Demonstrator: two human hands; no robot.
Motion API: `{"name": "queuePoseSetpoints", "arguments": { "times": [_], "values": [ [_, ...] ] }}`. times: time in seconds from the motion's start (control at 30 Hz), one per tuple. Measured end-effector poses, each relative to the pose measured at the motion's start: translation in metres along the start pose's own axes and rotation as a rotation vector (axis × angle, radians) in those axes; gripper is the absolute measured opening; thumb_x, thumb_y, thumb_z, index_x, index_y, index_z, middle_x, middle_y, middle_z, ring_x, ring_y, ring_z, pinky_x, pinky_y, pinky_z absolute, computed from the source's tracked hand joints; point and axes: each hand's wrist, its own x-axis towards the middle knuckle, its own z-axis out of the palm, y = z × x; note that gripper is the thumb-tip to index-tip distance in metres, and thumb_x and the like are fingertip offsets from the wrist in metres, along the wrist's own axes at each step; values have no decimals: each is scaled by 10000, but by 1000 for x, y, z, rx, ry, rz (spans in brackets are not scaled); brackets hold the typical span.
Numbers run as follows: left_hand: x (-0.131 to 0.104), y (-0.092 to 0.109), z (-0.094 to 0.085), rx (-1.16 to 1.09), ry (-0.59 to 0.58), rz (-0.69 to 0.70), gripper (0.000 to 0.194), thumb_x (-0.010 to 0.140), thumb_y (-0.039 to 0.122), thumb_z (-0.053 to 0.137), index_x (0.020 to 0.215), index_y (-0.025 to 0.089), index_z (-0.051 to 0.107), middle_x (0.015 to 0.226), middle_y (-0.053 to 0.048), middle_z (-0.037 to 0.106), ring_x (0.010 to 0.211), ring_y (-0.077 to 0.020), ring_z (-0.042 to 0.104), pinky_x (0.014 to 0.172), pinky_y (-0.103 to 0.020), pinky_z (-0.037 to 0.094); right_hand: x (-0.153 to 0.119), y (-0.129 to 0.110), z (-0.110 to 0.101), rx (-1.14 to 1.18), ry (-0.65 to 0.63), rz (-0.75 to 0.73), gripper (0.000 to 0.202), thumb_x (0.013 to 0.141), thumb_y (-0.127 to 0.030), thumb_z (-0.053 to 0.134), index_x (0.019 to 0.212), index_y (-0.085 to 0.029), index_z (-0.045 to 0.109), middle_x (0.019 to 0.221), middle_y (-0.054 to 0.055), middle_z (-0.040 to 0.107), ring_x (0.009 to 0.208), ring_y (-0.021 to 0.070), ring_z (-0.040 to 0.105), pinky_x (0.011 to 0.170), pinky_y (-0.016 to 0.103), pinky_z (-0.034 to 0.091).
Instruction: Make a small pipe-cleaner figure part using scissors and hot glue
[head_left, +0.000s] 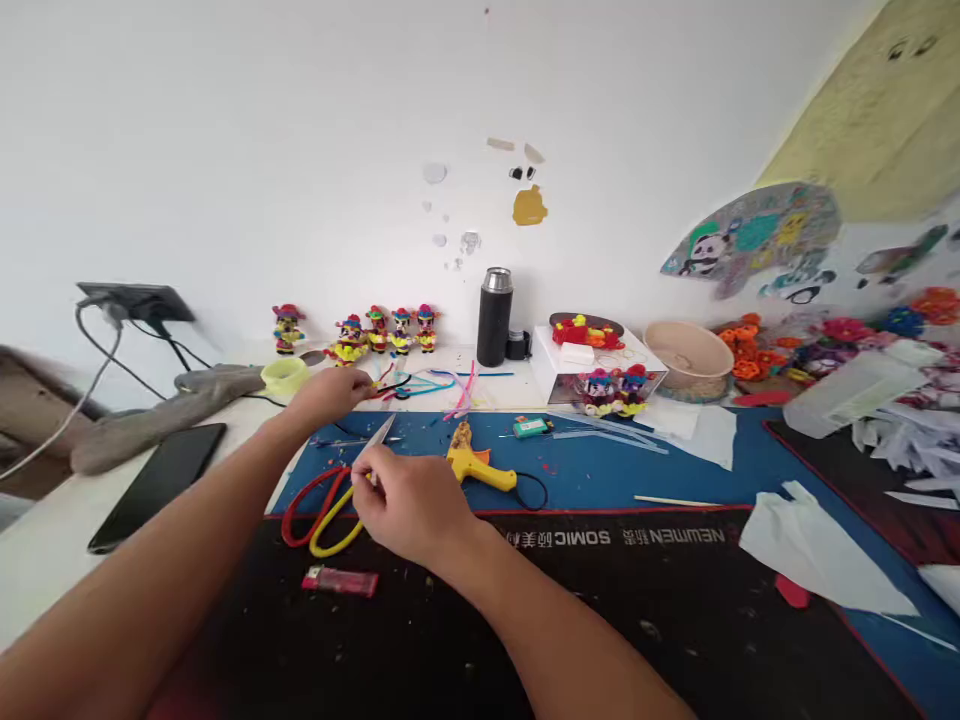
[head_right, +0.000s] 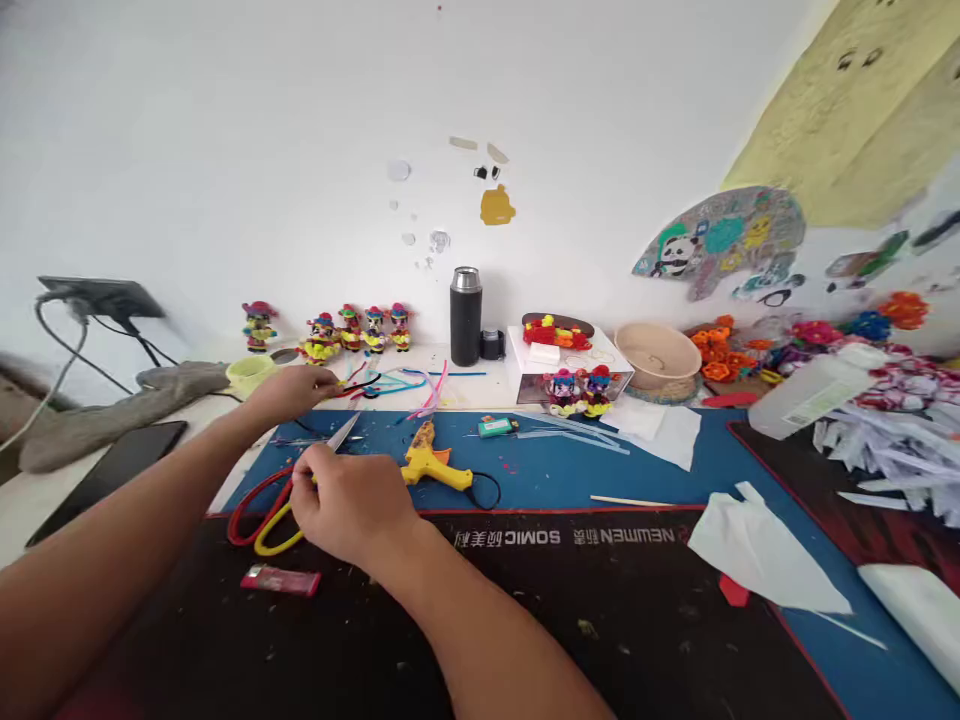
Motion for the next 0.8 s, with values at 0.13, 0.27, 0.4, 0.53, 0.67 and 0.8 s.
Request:
{"name": "queuePoseSetpoints", "arguments": {
  "times": [0.13,0.27,0.4,0.53,0.67,0.8],
  "values": [
    [8,-6,-8,-26,23,-76,343,828,515,579,827,233,773,786,-84,792,778,-309,711,638,-336,453,0,-1,-1,-11,-13,-17,147,1008,-276,566,1055,-223,695,860,-1,814,779,197,774,581,310,305],
    [11,-9,-6,-91,46,-138,370,877,494,559,1013,210,752,851,-62,811,747,-259,740,663,-309,509,-1,-1,-3,-37,-23,-40,137,1012,-267,566,1040,-218,690,876,3,816,786,200,772,568,310,296],
    [6,-10,3,-93,114,-161,534,869,502,607,1304,192,616,1054,-97,798,885,-274,749,729,-327,525,-1,-3,-2,-55,-26,-65,130,1018,-269,556,1024,-213,673,866,0,811,762,197,766,556,306,295],
    [0,-7,13,-63,47,-98,485,780,555,689,1136,225,703,1013,-79,787,892,-297,732,722,-336,515,-3,-4,1,-74,-27,-89,148,1033,-294,534,1023,-216,659,865,-2,808,747,196,762,534,313,275],
    [-1,-4,19,-39,-9,-51,224,724,440,694,819,243,740,890,-75,784,870,-319,718,701,-346,492,-4,-3,1,-97,-51,-99,155,1043,-301,521,1022,-215,648,867,1,806,739,206,759,531,310,283],
    [-2,-4,17,-63,-10,-28,232,767,430,616,792,248,759,885,-75,798,870,-318,716,699,-349,481,-4,-4,0,-109,-75,-109,161,1053,-306,511,1028,-210,639,863,6,803,742,212,760,534,299,307]
  ]
}}
